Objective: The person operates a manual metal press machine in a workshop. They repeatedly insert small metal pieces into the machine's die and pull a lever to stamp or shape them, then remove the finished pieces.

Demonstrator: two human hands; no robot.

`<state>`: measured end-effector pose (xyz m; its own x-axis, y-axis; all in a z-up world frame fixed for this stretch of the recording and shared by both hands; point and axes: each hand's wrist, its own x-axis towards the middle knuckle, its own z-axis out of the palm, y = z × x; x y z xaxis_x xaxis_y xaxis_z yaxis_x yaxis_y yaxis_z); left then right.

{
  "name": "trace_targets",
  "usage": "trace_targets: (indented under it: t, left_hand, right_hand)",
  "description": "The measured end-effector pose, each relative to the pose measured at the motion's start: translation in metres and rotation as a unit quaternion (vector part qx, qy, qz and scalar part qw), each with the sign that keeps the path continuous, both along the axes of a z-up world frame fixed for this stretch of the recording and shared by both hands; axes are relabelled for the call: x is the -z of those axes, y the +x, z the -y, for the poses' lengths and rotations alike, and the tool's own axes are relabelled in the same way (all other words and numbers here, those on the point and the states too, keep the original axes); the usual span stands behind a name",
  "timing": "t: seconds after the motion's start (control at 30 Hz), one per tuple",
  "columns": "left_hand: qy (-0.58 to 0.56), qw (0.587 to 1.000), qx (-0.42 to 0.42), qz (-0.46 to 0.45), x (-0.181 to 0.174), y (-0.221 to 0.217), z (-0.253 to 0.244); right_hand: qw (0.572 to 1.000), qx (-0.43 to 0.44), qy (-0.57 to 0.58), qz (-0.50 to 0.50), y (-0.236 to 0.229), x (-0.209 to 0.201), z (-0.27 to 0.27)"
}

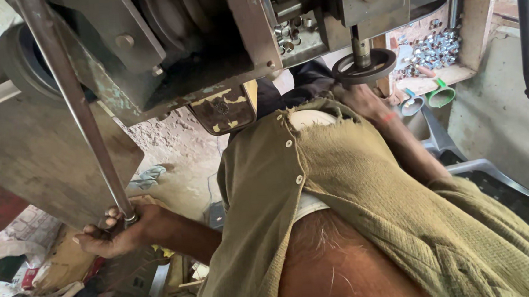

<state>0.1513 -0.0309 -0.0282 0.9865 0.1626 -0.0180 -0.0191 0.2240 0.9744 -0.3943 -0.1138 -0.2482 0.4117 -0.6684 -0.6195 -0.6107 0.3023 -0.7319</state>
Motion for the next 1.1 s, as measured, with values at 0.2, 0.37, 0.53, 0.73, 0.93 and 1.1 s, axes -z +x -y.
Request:
trace_targets:
  t: [0.2,0.37,0.53,0.73,0.93,1.1]
  left_hand:
    - [-0.004,1.000,0.013,-0.004,-0.002,0.000,-0.004]
    - [-0.004,0.999,0.033,0.010,-0.003,-0.006,-0.001]
    - [-0.008,1.000,0.022,-0.002,-0.006,-0.005,0.000]
    - [-0.009,0.999,0.042,0.014,0.000,-0.002,-0.003]
    - [0.008,0.999,0.030,0.021,-0.003,-0.005,0.001]
    - [0.032,0.999,0.028,0.016,-0.009,-0.011,0.009]
  right_hand:
    - [0.943,0.198,0.241,-0.115,-0.028,-0.112,0.042]
    - [0.966,0.203,0.120,-0.102,-0.056,-0.070,0.042]
    - [0.988,0.153,0.000,-0.018,-0.029,-0.003,0.019]
    - [0.968,0.247,0.050,0.018,0.016,-0.042,-0.004]
    - [0.915,0.385,0.112,-0.051,0.042,-0.073,-0.009]
    - [0.857,0.506,0.047,0.081,0.048,-0.077,0.000]
